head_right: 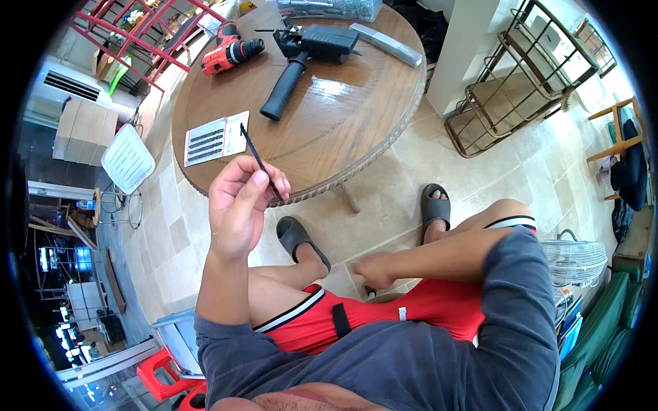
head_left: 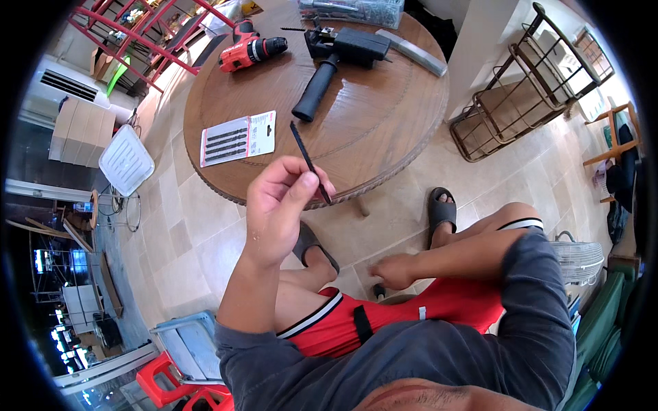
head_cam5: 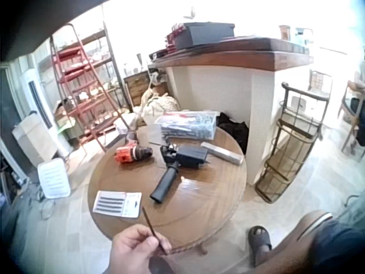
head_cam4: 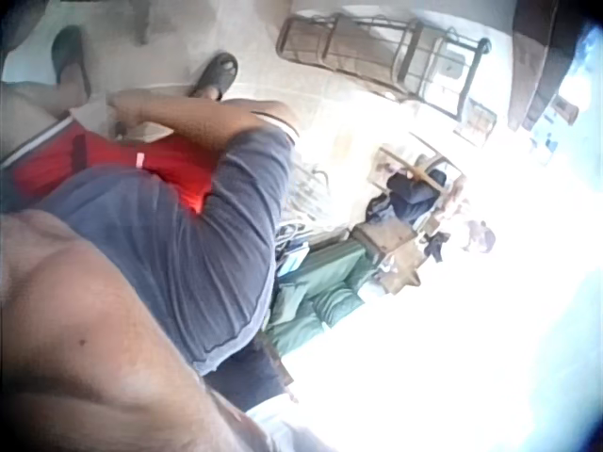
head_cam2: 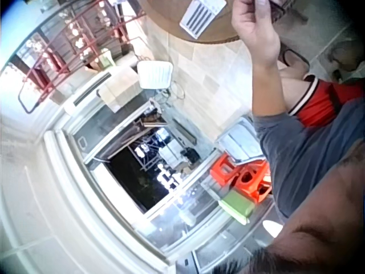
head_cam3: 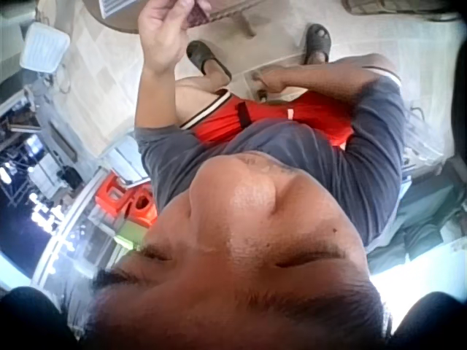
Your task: The person unboxes a package of saw blades and inserts one into a handheld power tool assembly by hand.
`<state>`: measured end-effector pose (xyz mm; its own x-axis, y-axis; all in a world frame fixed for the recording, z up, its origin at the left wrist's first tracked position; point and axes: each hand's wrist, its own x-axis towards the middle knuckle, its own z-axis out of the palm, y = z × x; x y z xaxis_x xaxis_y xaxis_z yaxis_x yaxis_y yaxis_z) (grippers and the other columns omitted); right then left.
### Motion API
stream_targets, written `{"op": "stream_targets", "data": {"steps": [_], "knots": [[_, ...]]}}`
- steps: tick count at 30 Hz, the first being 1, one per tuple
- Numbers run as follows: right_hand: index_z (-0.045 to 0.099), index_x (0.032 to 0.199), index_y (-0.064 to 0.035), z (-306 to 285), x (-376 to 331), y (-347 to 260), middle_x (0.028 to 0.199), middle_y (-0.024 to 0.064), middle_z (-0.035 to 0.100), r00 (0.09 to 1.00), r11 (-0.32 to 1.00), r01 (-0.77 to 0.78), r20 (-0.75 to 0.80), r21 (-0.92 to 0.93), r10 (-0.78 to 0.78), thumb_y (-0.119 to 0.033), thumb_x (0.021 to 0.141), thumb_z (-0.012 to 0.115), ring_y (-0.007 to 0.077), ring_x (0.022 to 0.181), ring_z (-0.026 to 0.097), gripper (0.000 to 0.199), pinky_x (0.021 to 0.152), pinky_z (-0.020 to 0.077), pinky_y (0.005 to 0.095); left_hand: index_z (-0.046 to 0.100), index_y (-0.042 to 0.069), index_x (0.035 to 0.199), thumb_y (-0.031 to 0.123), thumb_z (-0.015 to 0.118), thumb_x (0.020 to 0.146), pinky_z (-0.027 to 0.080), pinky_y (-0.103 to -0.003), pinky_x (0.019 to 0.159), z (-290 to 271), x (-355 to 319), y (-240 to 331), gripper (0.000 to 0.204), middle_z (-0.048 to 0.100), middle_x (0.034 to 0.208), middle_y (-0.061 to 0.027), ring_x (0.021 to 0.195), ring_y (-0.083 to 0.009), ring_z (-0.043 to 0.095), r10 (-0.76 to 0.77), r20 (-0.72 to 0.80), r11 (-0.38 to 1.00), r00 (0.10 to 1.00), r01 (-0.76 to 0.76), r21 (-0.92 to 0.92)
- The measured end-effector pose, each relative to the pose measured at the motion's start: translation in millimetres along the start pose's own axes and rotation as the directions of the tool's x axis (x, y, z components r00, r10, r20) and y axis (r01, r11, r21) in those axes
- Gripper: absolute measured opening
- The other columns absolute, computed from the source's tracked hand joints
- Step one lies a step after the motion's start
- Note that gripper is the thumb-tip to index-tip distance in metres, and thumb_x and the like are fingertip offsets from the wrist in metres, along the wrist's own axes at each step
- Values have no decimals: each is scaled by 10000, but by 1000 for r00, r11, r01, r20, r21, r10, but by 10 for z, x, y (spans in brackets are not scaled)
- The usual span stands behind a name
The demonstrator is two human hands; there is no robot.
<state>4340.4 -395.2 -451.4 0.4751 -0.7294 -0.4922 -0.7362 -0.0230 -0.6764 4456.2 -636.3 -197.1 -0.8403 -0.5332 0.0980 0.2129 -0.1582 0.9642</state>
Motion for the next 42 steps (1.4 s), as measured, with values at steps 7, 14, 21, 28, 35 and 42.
{"op": "stream_targets", "data": {"steps": [7, 14, 21, 28, 35, 42], "knots": [[560, 1557, -69, 1433, 769, 738, 1330, 241, 741, 709, 989, -123, 704, 85, 27, -534, 974, 676, 450, 1244, 693, 755, 1068, 534, 541, 705, -16, 1097, 94, 704, 1080, 560, -251, 741, -230, 122, -3, 111, 726, 925, -21, 811, -64, 648, 19, -411, 908, 912, 156, 389], [577, 1551, -70, 1651, 984, 727, 1335, 232, 752, 648, 956, -220, 762, 196, -8, -676, 974, 625, 429, 1245, 705, 839, 1065, 539, 521, 694, -50, 1109, 22, 704, 1062, 533, -229, 788, -452, 131, -40, 87, 731, 966, -40, 862, -74, 658, 202, -371, 722, 907, 118, 682], [623, 1481, -30, 961, 1240, 973, 1309, 262, 756, 887, 948, -171, 460, 268, 29, -761, 964, 625, 428, 1224, 720, 895, 1047, 554, 508, 710, -17, 990, 37, 751, 995, 552, -309, 657, -603, 397, -64, 67, 714, 785, -70, 665, -149, 671, 391, -332, 648, 858, -1, 762], [636, 1402, 34, -1034, 669, -90, 1248, 283, 765, 905, 955, -14, 403, -296, 139, -639, 982, 726, 463, 1147, 732, 799, 1026, 558, 546, 722, -22, 1003, 97, 703, 995, 573, -480, 759, -754, 696, 39, 121, 764, 868, -194, 806, -386, 746, 422, -257, 485, 869, 23, 874], [756, 984, 14, -3227, -1111, -1429, 790, 123, 714, 692, 994, 94, -722, 50, -29, -333, 1000, 811, 185, 691, 648, 352, 651, 543, 385, 740, -28, 1084, 182, 699, 1002, 560, -533, 850, -830, 605, 54, 229, 756, 971, -225, 937, -432, 728, 399, -203, 280, 894, 92, 956], [735, 1242, 62, -3842, -802, -392, 1228, 265, 746, 74, 824, -566, -997, -18, 29, -467, 868, 878, 417, 1236, 663, 664, 1061, 540, 493, 733, -36, 1120, 146, 784, 946, 559, -443, 779, -469, 583, -46, 257, 706, 899, -165, 838, -339, 700, 499, -20, 319, 866, -162, 934]]}}
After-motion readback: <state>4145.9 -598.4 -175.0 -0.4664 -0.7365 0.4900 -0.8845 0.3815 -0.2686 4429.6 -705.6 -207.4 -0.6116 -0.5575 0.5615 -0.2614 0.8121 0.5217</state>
